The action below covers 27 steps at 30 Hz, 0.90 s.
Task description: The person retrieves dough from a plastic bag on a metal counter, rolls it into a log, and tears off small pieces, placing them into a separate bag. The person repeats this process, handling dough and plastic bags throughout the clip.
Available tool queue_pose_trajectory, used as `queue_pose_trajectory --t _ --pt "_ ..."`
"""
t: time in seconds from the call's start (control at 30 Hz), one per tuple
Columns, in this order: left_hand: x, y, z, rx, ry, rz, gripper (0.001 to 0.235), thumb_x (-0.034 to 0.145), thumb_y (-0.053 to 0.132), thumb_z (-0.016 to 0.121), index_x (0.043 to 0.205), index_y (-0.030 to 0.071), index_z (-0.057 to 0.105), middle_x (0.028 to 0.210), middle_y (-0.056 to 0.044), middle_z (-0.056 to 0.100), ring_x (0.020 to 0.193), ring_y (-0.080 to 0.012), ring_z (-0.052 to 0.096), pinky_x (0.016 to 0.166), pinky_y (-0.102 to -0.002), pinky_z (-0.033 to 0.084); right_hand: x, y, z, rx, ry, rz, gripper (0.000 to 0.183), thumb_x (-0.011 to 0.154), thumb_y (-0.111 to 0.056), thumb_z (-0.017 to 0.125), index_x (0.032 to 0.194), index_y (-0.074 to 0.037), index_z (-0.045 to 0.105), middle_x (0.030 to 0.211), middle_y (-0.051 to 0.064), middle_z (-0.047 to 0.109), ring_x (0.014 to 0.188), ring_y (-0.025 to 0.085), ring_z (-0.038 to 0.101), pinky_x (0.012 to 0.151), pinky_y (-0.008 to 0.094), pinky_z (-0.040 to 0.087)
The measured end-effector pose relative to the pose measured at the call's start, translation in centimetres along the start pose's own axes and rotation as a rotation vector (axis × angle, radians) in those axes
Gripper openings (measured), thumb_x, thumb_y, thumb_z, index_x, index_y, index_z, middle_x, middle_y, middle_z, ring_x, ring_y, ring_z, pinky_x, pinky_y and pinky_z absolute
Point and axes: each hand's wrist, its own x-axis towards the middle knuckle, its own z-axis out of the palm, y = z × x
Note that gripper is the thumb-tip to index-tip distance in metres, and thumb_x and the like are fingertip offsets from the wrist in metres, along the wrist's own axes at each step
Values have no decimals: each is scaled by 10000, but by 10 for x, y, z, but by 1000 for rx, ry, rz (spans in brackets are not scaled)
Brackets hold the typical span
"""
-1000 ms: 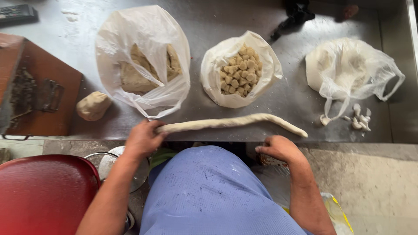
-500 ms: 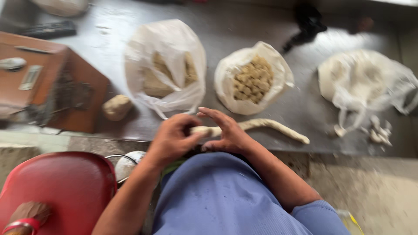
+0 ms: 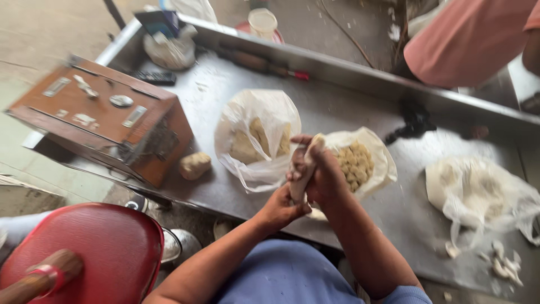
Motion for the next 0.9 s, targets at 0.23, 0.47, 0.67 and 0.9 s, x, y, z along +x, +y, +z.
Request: queue_pose_trajectory --t 0.23,0.47,0.67,0.9 --pt "34 22 -17 -175 -166 -10 406 1109 456 593 1067 53 567 815 -30 602 752 -111 589 690 -269 497 28 -47 29 -201 -347 -118 484 955 -393 763 1195 -41 535 874 91 612 808 202 659 726 355 577" --pt "48 66 -12 114 -73 6 474 989 485 633 1207 75 535 957 -9 628 825 -99 571 720 -281 512 19 -28 33 -463 173 -219 390 961 -358 729 1069 -24 558 779 35 579 632 135 586 537 262 523" --pt "37 62 5 190 -13 -210 438 1064 445 527 867 59 588 676 6 555 603 -136 539 547 -298 460 10 -41 37 -441 -411 -213 446 1025 -414 726 1142 -28 536 990 81 615 901 177 653 751 316 572" --pt "35 73 -3 302 -150 -324 365 1057 447 490 1008 102 599 801 36 622 718 -117 621 645 -294 542 0 -26 36 -377 75 -102 492 922 -503 704 989 -56 511 641 8 493 442 98 496 377 241 431"
